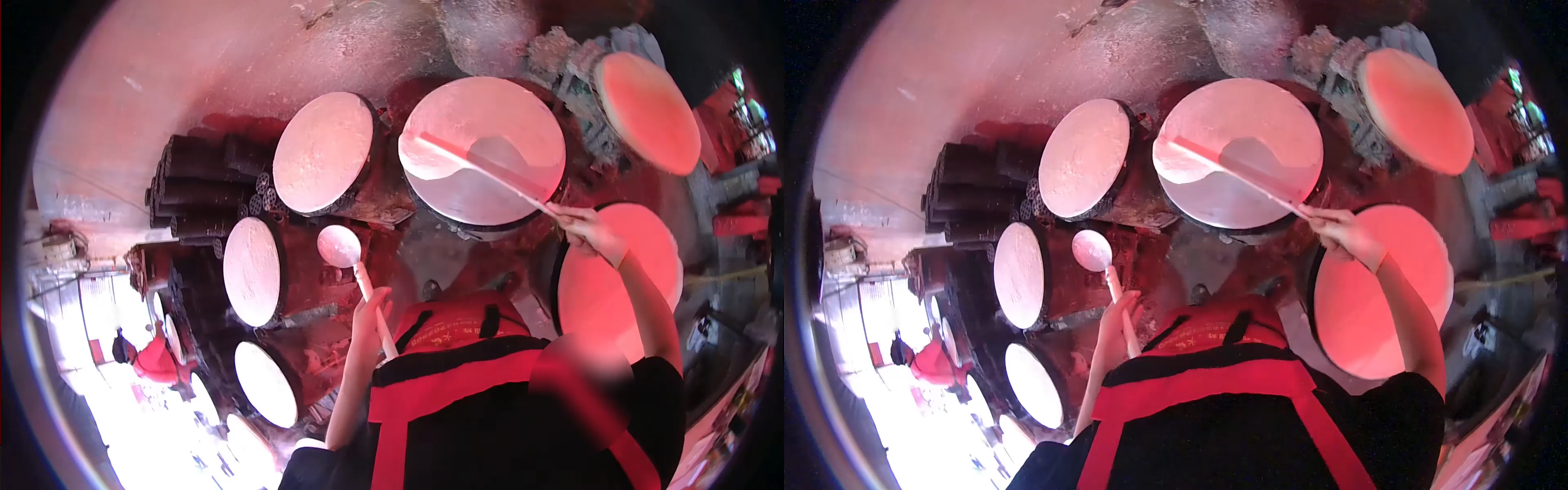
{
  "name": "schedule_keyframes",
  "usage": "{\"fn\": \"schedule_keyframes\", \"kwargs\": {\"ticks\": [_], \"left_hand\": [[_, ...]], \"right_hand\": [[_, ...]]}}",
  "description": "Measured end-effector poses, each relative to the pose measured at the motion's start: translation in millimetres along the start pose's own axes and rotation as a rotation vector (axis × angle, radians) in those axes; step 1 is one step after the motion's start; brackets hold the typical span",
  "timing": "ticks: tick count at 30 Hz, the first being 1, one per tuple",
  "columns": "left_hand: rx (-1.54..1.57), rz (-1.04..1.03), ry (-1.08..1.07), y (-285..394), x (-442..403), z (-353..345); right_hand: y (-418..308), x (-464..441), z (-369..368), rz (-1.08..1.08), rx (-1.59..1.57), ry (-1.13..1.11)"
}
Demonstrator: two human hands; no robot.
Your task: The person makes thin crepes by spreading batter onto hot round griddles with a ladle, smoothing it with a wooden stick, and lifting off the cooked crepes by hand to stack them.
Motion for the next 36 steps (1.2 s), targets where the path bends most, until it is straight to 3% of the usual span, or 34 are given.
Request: {"fn": "schedule_keyframes", "kwargs": {"ticks": [2, 3, 7, 10, 12, 14, 15, 17, 18, 19, 21, 22, 23, 25, 27, 29, 34, 36], "left_hand": [[-0.097, 0.047, -0.059, 7.3, -17.4, 1.5], [-0.125, 0.061, -0.11, 11.5, -26.5, 0.9], [-0.211, 0.087, -0.299, 32.8, -58.6, 9.2], [-0.281, 0.091, -0.342, 48.0, -76.3, 25.5], [-0.283, 0.13, -0.36, 52.7, -94.7, 49.1], [-0.248, 0.152, -0.355, 56.2, -106.6, 73.7], [-0.215, 0.157, -0.339, 58.4, -107.9, 88.5], [-0.163, 0.151, -0.291, 64.3, -107.4, 116.9], [-0.145, 0.143, -0.257, 68.3, -104.0, 132.0], [-0.126, 0.138, -0.223, 70.7, -99.5, 147.0], [-0.045, 0.093, -0.192, 77.2, -87.7, 175.8], [-0.037, 0.07, -0.177, 81.1, -78.9, 188.6], [-0.03, 0.047, -0.162, 84.8, -70.3, 199.9], [-0.065, 0.087, -0.07, 90.7, -56.4, 221.5], [-0.058, 0.171, -0.001, 91.6, -51.2, 238.0], [-0.043, 0.147, 0.015, 96.3, -43.5, 241.7], [0.003, 0.025, -0.145, 95.5, -60.4, 233.8], [-0.027, 0.033, -0.226, 91.0, -74.6, 225.6]], "right_hand": [[25.2, -9.9, -8.1, 0.16, -0.068, 0.161], [14.1, -7.9, -27.0, 0.023, -0.147, 0.323], [1.2, 29.5, -92.2, -0.05, -0.046, 0.183], [75.7, 78.5, -131.1, -0.049, -0.295, 0.203], [109.3, 102.4, -164.0, -0.189, -0.415, 0.408], [74.4, 85.6, -216.0, -0.097, -0.597, 0.589], [52.3, 68.2, -246.2, -0.047, -0.689, 0.675], [38.9, -21.1, -279.6, 0.185, -0.822, 0.603], [26.0, -70.3, -294.2, 0.136, -0.917, 0.569], [-6.0, -107.5, -310.6, 0.183, -0.858, 0.618], [-17.0, -216.1, -328.2, 0.524, -0.806, 0.695], [-41.9, -255.0, -332.4, 0.565, -0.811, 0.72], [-57.9, -294.9, -330.8, 0.55, -0.853, 0.714], [-80.5, -359.2, -319.1, 0.402, -0.732, 0.921], [-55.2, -412.5, -301.3, 0.375, -0.542, 1.202], [-35.7, -424.0, -301.9, 0.358, -0.396, 1.407], [9.9, -317.7, -351.8, 0.195, -0.43, 1.328], [3.1, -256.2, -368.2, 0.203, -0.598, 1.184]]}}
Point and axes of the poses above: each hand's wrist, its own x-axis away from the middle knuckle, its own z-axis out of the back of the hand, y = z × x, the point moved 3 cm from there along -x, towards the middle knuckle, and after that the axes turned 12 degrees about x, right-handed, at the moved point
